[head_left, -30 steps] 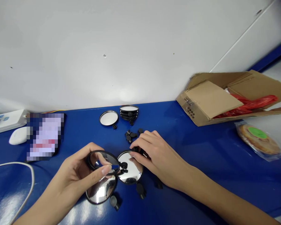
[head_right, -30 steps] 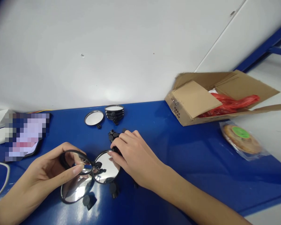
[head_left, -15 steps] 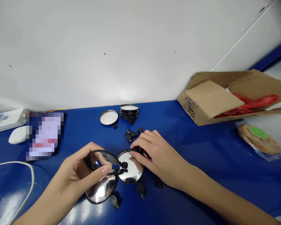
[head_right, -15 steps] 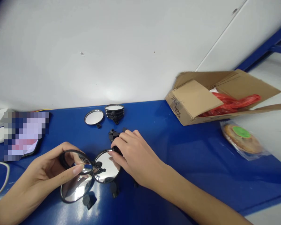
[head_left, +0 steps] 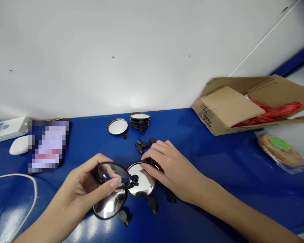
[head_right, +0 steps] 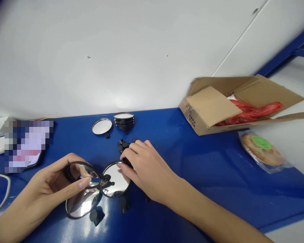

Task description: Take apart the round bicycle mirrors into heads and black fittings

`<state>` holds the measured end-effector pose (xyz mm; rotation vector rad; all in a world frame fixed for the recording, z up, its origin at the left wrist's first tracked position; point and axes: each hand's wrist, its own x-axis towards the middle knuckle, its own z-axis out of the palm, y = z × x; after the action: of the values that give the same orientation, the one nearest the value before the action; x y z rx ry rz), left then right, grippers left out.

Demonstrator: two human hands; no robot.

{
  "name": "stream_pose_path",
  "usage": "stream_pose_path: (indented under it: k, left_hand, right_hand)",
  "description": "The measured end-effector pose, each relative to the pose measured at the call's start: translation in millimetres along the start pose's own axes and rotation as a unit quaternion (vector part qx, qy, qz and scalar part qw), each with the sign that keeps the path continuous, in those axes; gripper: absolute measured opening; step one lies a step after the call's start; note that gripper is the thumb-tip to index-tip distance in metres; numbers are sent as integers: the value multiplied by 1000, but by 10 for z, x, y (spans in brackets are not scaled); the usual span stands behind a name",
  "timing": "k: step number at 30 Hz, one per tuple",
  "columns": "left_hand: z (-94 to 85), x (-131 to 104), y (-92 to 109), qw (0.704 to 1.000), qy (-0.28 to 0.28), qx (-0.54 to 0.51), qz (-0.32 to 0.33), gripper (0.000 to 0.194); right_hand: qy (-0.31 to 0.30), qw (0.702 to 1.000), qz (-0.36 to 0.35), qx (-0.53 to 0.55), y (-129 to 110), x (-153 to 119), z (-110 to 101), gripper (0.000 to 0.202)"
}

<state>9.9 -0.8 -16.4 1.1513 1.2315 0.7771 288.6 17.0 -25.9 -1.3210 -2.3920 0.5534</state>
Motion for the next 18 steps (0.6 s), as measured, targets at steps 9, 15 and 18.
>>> stream_pose_path:
  k: [9, 15, 18]
  left_hand:
    - [9, -13, 4, 1000, -8, -6, -25, 42]
    - [10, -24, -11, 1000, -14, 8, -16, 35]
    - [29, -33, -4, 1000, -15, -3, -21, 34]
  right_hand:
    - [-2, 1000, 0, -7, -5, -9, 3, 15]
    - [-2, 1000, -1, -20, 12, -17, 3, 15]
    - [-6, 1000, 0, -22, 9, -22, 3, 16]
